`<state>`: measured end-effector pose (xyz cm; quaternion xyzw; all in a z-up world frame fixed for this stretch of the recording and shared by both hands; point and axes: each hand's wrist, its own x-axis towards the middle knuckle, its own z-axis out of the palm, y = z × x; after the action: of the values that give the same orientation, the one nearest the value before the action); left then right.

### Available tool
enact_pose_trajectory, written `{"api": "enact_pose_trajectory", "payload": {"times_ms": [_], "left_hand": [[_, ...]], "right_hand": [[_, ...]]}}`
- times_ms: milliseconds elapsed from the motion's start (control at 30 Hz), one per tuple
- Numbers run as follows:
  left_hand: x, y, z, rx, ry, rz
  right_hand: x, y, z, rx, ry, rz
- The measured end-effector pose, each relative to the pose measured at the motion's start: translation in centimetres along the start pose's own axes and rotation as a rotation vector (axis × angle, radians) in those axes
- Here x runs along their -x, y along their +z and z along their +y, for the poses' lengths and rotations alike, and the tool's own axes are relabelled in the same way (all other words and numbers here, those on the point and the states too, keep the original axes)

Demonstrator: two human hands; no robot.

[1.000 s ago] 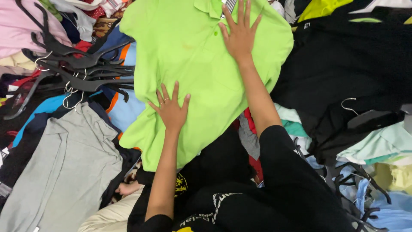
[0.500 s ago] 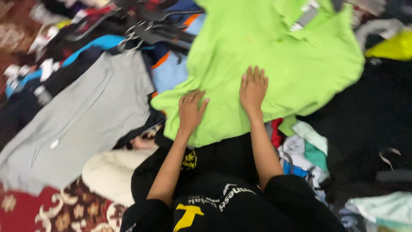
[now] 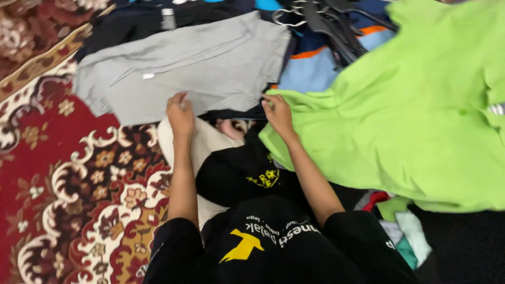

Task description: Hanging various shirts on plastic hangers while sitting on a rug

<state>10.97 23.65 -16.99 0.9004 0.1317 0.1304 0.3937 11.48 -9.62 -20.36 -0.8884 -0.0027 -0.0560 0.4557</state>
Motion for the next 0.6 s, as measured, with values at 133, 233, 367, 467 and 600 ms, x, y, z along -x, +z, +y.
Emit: {"api": "enact_pose_trajectory", "payload": {"times_ms": [133, 233, 367, 467, 600], "left_hand": [[-1.8, -3.3, -3.0, -0.203, -0.082, 0.022], [-3.4, -3.9, -9.9, -0.201, -0.295, 0.040], [-4.2, -4.4, -18.9, -0.259, -0.488, 0.196], [-4.7, -4.7, -23.1, -0.259, -0.592, 0.250], [-7.1, -5.7, -23.9, -0.420, -0.591, 0.016]], "right_hand": [[-1.4, 4.1, -0.6, 0.198, 0.119, -0.027], [-2.1, 3.9, -3.1, 0.238, 0.294, -0.018], [-2.8, 4.0, -4.0, 0.283, 0.475, -0.124], [-3.2, 4.6, -3.0, 0.310, 0.505, -0.141], [-3.7, 5.1, -1.5, 0.319, 0.543, -0.146]]}}
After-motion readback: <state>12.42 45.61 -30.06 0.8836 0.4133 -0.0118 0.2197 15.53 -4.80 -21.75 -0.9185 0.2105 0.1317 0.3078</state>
